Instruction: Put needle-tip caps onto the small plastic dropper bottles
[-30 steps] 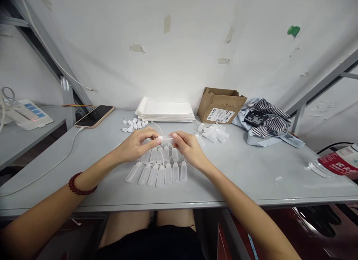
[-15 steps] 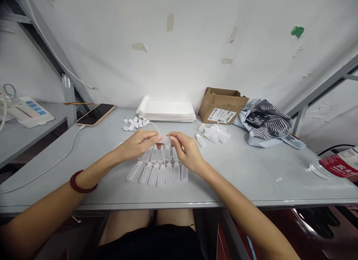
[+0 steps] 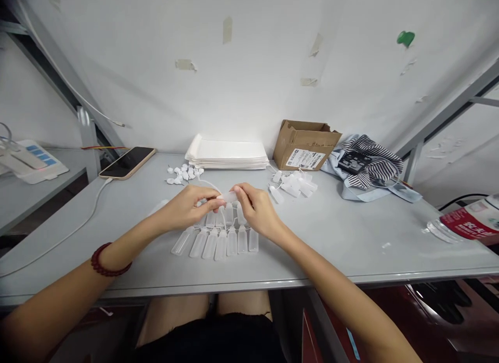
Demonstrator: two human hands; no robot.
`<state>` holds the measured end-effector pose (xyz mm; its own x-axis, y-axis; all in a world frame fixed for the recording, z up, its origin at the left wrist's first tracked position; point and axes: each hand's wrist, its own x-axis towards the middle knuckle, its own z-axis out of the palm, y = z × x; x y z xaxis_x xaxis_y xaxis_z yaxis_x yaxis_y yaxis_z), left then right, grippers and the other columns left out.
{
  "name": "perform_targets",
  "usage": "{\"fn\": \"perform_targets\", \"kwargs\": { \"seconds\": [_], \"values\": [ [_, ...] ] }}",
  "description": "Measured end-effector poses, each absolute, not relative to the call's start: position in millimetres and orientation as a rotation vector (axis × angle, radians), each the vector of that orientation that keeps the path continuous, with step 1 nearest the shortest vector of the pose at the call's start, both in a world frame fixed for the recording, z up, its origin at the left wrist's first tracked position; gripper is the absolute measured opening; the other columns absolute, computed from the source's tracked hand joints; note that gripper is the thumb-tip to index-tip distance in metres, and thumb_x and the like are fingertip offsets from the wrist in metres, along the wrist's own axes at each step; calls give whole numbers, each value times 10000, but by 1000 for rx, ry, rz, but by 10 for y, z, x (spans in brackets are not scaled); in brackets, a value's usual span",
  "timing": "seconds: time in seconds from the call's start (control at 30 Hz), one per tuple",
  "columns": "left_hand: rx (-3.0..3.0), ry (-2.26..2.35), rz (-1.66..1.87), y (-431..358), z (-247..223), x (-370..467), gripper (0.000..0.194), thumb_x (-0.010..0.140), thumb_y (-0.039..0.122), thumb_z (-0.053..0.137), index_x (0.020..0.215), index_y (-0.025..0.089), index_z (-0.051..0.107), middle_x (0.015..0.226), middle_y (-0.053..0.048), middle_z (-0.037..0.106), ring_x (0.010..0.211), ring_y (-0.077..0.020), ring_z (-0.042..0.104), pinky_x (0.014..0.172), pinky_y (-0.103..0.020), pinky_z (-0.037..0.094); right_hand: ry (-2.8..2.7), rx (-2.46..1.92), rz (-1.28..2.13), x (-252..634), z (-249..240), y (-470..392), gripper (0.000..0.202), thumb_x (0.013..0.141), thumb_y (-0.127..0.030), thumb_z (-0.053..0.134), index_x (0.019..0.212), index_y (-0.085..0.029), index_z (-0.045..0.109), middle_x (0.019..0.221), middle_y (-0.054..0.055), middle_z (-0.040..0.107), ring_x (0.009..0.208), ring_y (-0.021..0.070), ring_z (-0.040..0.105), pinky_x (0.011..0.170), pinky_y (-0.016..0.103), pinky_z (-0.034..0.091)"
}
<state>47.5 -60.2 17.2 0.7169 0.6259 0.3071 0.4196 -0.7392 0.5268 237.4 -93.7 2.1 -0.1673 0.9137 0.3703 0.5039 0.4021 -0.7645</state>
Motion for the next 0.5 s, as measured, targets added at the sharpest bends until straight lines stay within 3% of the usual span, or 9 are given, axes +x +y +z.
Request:
{"fn": "perform_targets", "kwargs": {
  "seconds": [0.2,0.37,0.5],
  "values": [
    [2851,811,788,-588,6,533,279,940,242,393,753,126,565,740,-110,607,761,-247,541,731,-405,430,-1744,-1296,861,2393,22,-853,384,915,-441,361,736,-156,547,533,-62,305,436,76,277,393,214,247],
    [2996,794,778,-590,-6,553,319,961,209,323,786,112,571,763,-137,626,773,-262,547,713,-418,437,-1799,-1313,954,2428,59,-814,384,907,-435,352,637,-182,453,486,-86,255,375,58,212,333,197,205],
    [2996,805,794,-562,-31,532,265,948,203,369,827,104,582,786,-132,631,789,-256,544,691,-389,444,-1923,-1287,834,2459,46,-804,438,930,-420,330,611,-170,495,473,-51,382,386,79,353,384,215,329]
  ]
}}
